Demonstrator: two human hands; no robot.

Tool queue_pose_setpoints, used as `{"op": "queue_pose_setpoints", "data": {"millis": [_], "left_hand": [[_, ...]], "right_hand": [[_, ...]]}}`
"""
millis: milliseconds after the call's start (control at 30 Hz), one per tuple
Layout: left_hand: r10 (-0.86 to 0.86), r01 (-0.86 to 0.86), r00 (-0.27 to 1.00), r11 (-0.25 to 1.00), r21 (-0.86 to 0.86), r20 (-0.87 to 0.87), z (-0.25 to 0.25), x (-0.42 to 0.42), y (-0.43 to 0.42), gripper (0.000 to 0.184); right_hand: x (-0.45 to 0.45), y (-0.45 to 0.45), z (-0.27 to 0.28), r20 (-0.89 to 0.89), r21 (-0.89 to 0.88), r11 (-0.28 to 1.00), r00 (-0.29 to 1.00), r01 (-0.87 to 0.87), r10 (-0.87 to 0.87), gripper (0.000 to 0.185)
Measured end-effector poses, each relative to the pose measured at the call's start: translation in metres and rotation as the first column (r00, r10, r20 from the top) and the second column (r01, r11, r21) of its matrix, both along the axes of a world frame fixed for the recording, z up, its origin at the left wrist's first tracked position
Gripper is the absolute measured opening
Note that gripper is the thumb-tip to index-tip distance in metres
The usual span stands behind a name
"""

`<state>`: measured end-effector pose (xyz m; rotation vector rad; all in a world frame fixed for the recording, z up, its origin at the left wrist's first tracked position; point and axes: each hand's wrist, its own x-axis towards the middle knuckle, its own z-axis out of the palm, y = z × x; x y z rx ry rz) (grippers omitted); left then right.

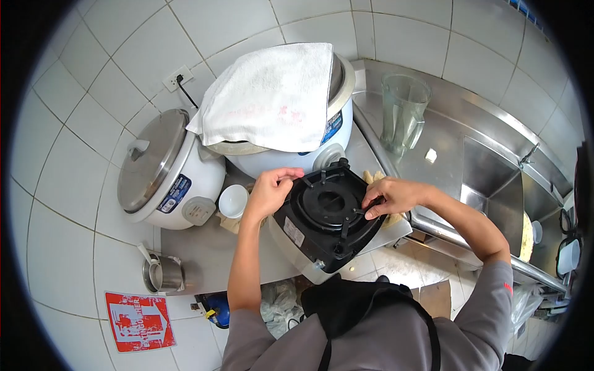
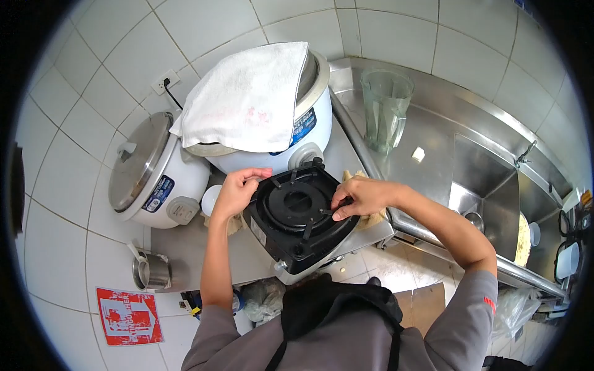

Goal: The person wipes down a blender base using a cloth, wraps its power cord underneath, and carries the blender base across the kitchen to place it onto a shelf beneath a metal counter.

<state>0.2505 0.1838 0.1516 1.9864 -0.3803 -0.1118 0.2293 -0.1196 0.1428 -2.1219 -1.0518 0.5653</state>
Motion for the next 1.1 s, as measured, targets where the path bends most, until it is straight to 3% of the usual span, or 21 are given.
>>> {"op": "queue_pose_setpoints", "data": {"millis": [100,200,300,400,600,700,733,833,933,1033,1100], "left_hand": [[0.007,-0.007,1.000,0.999,0.038,-0.004,0.004,-0.003,0.001,0.027],[0.012,-0.012,1.000,0.999,0.039,0.001,-0.001,0.000,0.003,0.028],[0.006,-0.007,1.000,0.997,0.071,0.009,-0.001,0.000,0.003,0.031],[-0.002,0.005,0.999,0.996,0.089,-0.039,0.006,-0.001,0.001,0.037],[0.016,-0.018,1.000,0.998,0.067,0.024,-0.003,-0.001,0.005,0.029],[0.024,-0.024,1.000,0.999,0.048,0.015,-0.004,-0.003,0.003,0.031],[0.025,-0.024,1.000,0.998,0.063,-0.011,0.002,-0.006,0.001,0.033],[0.023,-0.020,0.999,0.997,0.071,-0.037,0.005,-0.005,0.001,0.036],[0.002,-0.001,1.000,0.999,0.048,-0.028,0.000,-0.004,0.004,0.038],[-0.008,0.008,1.000,1.000,0.020,-0.018,-0.001,-0.004,0.004,0.039],[-0.002,0.002,1.000,1.000,0.025,-0.014,0.001,-0.001,0.004,0.038]], "right_hand": [[0.000,0.000,-0.006,0.309,0.034,0.998,0.950,-0.054,0.041,0.031],[-0.018,0.004,-0.005,0.384,-0.128,0.991,0.923,0.035,0.017,0.027],[-0.026,0.005,-0.001,0.454,-0.152,0.985,0.891,0.088,-0.009,0.026],[-0.024,0.003,-0.002,0.405,-0.147,0.981,0.913,0.123,-0.053,0.025],[-0.010,-0.016,-0.015,0.221,0.066,0.994,0.971,0.083,-0.096,0.026],[-0.001,-0.031,-0.007,-0.290,0.048,0.986,0.946,0.163,-0.142,0.026],[0.005,-0.031,-0.010,-0.193,0.085,0.991,0.977,0.103,-0.085,0.027],[0.021,-0.024,-0.013,-0.215,-0.086,0.989,0.967,0.122,-0.138,0.020],[0.017,0.002,0.010,-0.064,-0.207,0.964,0.981,0.167,-0.184,0.017],[0.009,0.006,-0.001,0.292,-0.076,0.984,0.947,0.161,-0.132,0.019],[-0.006,-0.005,0.003,0.259,-0.120,0.953,0.936,0.277,-0.239,0.022]]}}
